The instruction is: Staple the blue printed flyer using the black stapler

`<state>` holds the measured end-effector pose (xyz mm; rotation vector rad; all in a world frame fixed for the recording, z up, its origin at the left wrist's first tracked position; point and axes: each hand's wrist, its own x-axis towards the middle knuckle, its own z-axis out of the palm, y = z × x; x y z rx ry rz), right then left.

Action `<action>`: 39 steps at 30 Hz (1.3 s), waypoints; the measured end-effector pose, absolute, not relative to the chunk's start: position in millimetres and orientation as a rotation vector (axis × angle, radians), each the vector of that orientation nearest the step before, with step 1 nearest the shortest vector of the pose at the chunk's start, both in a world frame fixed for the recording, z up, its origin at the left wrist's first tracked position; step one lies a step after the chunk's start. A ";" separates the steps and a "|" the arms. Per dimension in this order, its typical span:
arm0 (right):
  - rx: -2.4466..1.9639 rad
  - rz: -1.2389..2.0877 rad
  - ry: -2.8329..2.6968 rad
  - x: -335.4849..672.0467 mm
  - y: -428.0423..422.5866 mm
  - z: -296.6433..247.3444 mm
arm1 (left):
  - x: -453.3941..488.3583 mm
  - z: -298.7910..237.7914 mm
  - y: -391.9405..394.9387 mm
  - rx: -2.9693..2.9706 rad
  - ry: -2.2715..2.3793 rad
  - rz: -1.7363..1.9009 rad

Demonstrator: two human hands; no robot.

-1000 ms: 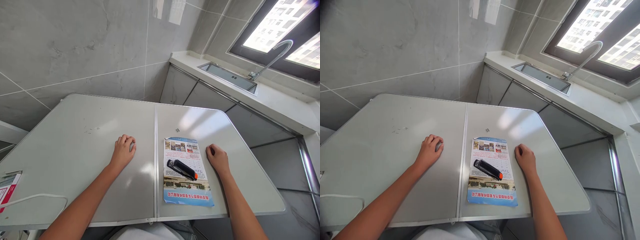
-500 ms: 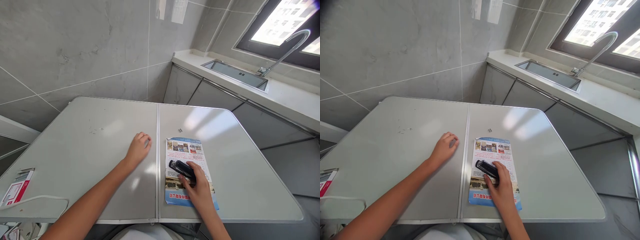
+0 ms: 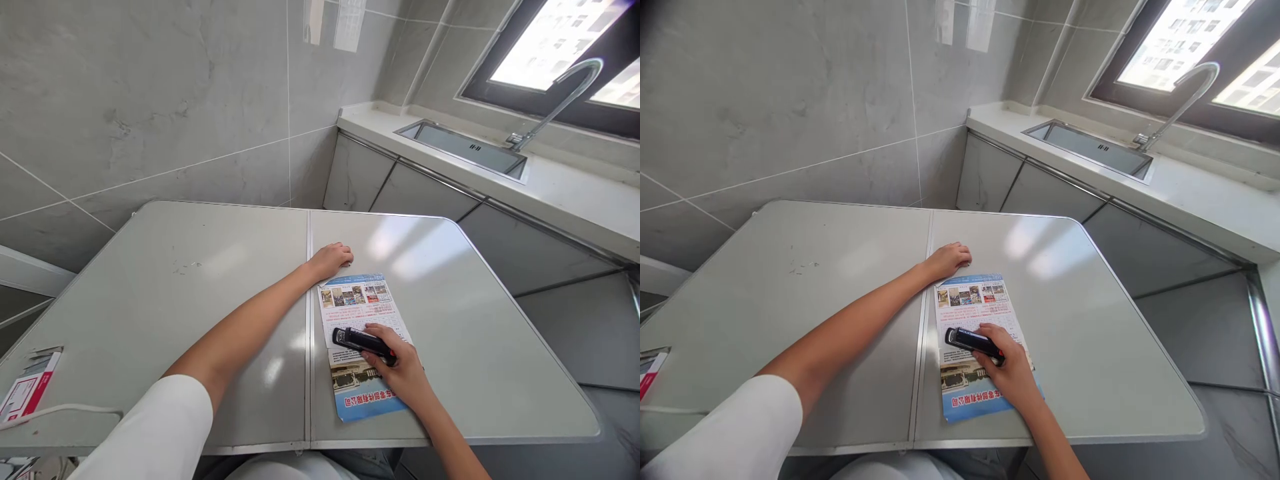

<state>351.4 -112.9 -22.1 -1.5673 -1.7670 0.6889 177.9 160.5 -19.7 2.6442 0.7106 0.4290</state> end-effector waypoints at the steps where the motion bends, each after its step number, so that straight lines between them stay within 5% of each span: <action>1: -1.564 0.695 -1.766 351.1 -113.0 -22.5 | 173.9 -18.4 158.1 2.632 0.746 0.446; 10: -1.434 0.822 -1.849 351.5 -102.8 -22.4 | 21.5 -16.3 142.4 2.270 1.632 0.749; 16: -1.314 0.898 -1.912 328.2 -76.9 -17.2 | -19.8 -7.6 115.3 2.253 1.825 0.787; 24: -1.320 0.849 -1.827 279.3 -77.5 -20.3 | 17.0 -10.5 41.8 2.193 1.468 0.628; 39: -1.222 0.919 -1.970 146.6 -89.9 -7.3 | -70.4 -13.0 53.1 2.127 1.619 0.805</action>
